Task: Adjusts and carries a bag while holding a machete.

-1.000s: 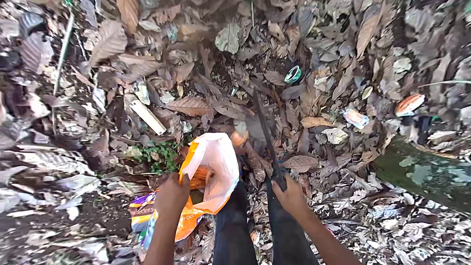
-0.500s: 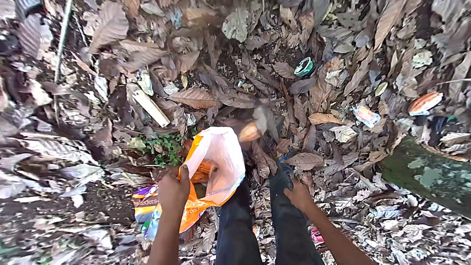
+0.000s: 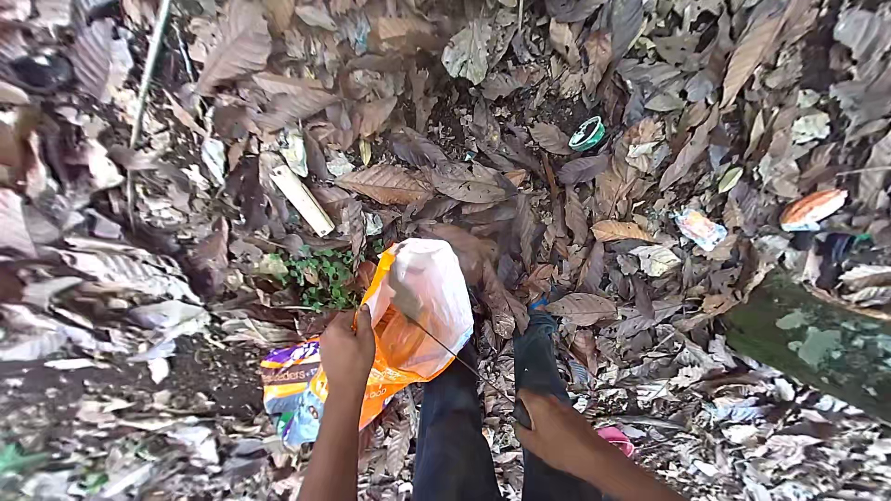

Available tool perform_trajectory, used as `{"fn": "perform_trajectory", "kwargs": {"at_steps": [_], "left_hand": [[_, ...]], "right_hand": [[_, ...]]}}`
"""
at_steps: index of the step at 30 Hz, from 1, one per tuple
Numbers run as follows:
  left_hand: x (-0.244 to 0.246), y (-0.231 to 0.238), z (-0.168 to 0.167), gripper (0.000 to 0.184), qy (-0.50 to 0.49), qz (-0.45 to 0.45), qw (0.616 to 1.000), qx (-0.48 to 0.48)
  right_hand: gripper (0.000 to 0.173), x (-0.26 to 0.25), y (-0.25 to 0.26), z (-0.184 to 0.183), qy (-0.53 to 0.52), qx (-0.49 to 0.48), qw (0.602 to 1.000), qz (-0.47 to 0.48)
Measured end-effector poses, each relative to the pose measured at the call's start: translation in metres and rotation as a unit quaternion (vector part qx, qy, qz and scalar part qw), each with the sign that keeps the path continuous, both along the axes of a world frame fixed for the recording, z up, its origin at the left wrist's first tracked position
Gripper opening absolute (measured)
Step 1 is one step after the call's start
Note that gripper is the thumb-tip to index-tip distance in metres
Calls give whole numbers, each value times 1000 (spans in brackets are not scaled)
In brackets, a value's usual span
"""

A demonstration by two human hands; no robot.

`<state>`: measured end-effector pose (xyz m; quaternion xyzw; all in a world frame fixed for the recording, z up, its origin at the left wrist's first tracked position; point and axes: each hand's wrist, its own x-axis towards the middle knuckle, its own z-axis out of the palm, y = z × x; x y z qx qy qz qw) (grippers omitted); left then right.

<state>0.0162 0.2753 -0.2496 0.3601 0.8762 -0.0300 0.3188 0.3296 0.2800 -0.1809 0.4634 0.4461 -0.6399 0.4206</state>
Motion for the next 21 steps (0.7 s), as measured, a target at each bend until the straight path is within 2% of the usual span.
{"fn": "perform_trajectory", "kwargs": {"at_steps": [4, 9, 15, 18, 21], "left_hand": [[-6, -3, 1, 45, -19, 12, 1000, 20], [1, -2, 2, 46, -51, -5, 999, 8], [15, -5, 10, 40, -91, -48, 990, -92], [30, -3, 9, 38, -95, -46, 984, -145], [48, 8, 1, 37, -67, -54, 980, -182]], "right_hand": [[46, 8, 10, 13, -35, 104, 988, -106], [38, 67, 15, -3, -100, 230, 932, -263], [31, 178, 24, -25, -171, 296, 856, -389], [30, 249, 39, -52, -227, 289, 825, -429], [35, 312, 64, -77, -284, 329, 779, -452]]}}
